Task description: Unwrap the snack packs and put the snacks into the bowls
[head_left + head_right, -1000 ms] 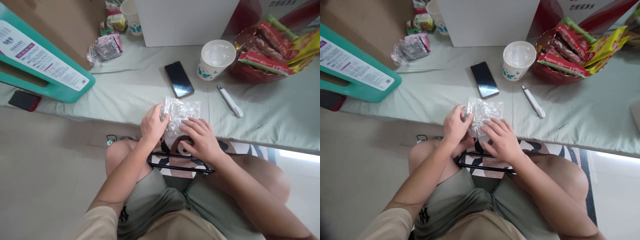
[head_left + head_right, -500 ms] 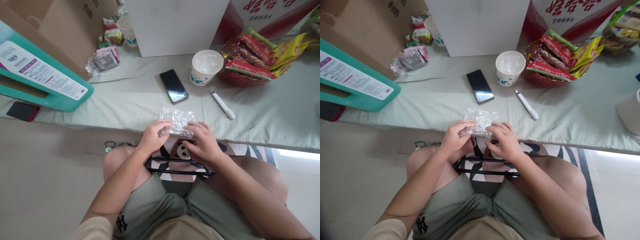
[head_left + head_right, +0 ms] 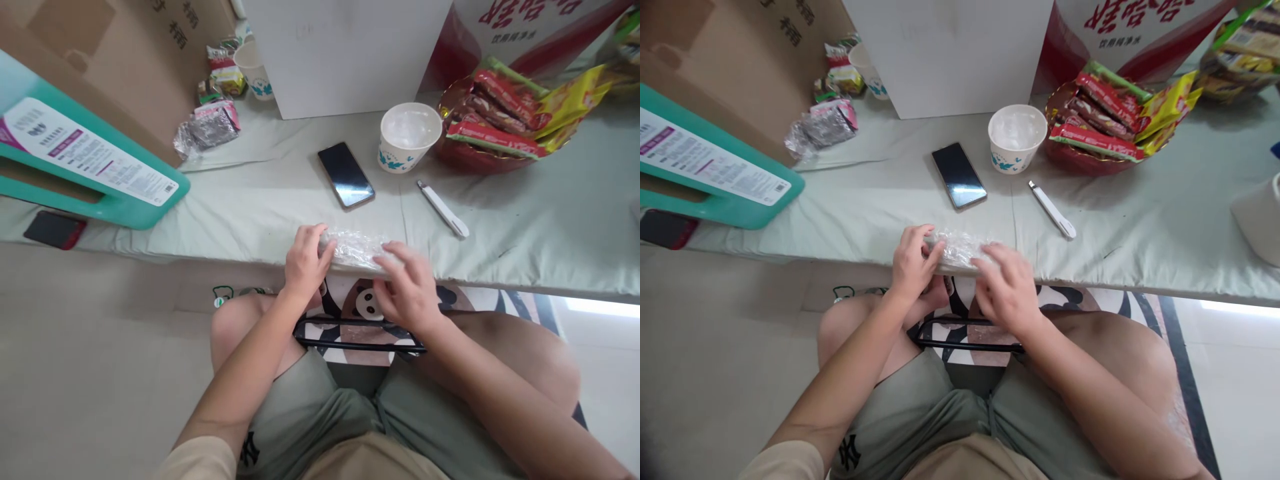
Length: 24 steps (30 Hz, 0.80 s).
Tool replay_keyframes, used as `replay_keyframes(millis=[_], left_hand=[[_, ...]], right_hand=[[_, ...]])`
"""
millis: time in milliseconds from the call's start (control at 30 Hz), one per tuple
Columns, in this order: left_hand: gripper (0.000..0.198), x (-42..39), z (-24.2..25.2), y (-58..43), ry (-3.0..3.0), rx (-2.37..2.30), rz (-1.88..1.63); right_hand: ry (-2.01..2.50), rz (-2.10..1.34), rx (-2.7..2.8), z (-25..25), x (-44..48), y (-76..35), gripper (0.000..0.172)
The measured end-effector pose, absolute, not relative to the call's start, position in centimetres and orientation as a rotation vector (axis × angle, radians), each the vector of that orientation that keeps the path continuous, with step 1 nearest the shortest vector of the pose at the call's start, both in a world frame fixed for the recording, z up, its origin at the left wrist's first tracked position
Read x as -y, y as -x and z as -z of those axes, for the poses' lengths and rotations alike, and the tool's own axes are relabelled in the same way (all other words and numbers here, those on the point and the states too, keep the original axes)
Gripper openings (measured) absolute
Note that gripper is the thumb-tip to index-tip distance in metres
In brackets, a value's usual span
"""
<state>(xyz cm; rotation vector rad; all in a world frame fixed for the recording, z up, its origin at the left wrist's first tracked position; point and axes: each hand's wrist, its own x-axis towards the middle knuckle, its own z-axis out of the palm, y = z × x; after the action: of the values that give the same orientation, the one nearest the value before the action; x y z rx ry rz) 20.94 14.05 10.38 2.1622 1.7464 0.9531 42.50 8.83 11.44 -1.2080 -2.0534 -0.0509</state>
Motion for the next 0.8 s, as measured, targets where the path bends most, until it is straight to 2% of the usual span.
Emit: replay_keyframes(millis=[167, 267, 333, 400, 467, 533, 600, 733, 800], left_hand=[[0.020, -14.1, -10.1, -21.1, -2.103, -1.784, -0.988], [0.020, -14.1, -10.3, -20.7, -2.011, -1.674, -1.184], [0.022, -14.2, -10.7, -20.3, -1.864, -1.580, -1.232], [0.030, -14.1, -11.4, -19.9, -1.616, -1.422, -1.191], [0.047, -14.0, -12.2, -20.0, -1.300, -1.154, -1.052], [0.070, -13.7, -12.6, -20.5, -1.034, -0.841, -0.806], [0.078, -13.2, -12.8, -21.4, -0.898, -0.685, -0.599], [0.043, -12.4, -12.5, -22.9, -0.837, -0.873, -0.610], [0.037, -12.4, -12.5, -23.1, -0.808, -0.902, -0.666]], right_hand=[[1.341, -0.058, 2.289, -10.8, -8.6, -41.8, 0.043], [1.377, -0.290, 2.212, -11.2, -9.0, -42.3, 0.029], [1.285, -0.707, 2.069, -12.0, -8.8, -42.8, 0.016], [1.151, -1.278, 1.748, -12.8, -8.4, -43.0, 0.016], [1.073, -1.690, 1.317, -13.2, -7.9, -42.9, 0.027], [1.105, -1.784, 1.050, -13.2, -7.8, -42.6, 0.035], [1.209, -1.723, 1.022, -13.0, -7.9, -42.3, 0.037], [1.226, -1.724, 1.083, -12.7, -8.4, -42.0, 0.040], [1.212, -1.748, 1.063, -12.6, -8.5, -41.9, 0.039]])
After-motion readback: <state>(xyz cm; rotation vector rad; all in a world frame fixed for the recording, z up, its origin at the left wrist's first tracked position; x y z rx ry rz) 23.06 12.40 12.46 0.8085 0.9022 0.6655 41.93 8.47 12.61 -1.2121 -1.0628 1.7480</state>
